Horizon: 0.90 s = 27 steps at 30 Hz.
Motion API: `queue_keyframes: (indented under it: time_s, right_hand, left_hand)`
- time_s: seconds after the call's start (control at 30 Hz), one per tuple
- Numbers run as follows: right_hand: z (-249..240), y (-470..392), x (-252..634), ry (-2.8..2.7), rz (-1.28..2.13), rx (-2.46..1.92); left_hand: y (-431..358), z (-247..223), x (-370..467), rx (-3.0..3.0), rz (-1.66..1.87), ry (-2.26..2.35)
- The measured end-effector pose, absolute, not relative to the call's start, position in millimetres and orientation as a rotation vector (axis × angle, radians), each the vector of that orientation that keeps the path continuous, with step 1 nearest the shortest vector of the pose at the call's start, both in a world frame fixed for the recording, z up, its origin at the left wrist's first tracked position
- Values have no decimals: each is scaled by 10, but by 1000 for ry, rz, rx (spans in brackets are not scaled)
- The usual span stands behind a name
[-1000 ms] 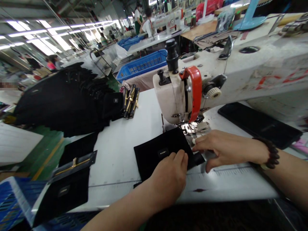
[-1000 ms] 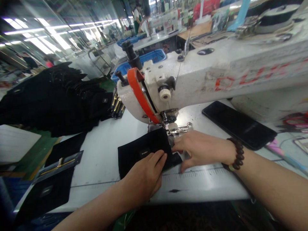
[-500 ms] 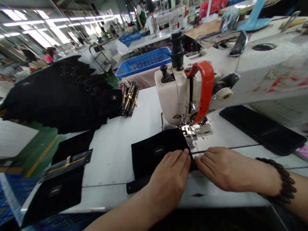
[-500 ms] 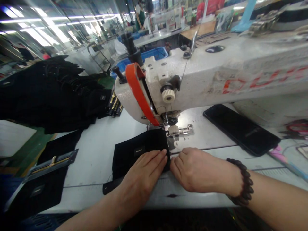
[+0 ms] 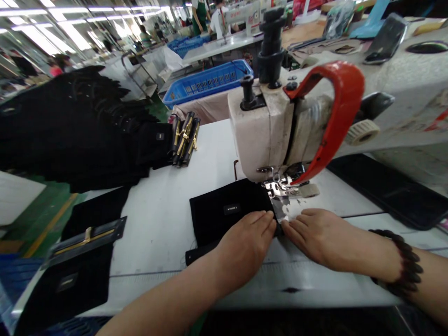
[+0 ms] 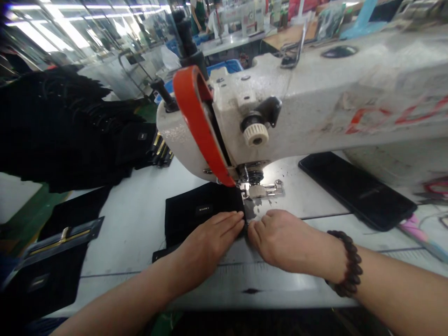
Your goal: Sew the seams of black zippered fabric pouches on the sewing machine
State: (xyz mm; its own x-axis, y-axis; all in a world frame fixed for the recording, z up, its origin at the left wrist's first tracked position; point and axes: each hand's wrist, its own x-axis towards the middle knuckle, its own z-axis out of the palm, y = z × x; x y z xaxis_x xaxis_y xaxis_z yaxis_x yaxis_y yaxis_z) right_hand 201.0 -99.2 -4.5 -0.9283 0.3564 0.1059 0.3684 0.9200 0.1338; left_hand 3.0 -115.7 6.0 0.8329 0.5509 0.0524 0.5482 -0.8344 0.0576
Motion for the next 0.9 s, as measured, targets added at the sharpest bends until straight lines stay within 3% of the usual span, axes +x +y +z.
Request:
queue_keyframes:
  time_s: [0.23,0.63,0.9]
  right_hand:
    - [-91,-870,1945,-2840,-315,-604]
    - [-82,-739,1888,-2744,-326,-852]
    - [-112,-555,1970,-2531,-84,-1088]
  left_hand:
    - [-963,9,3,2933,34,894]
    - [-692,-65,-80,2817,249,895]
    - [-523,19,-164,2083,500,1095]
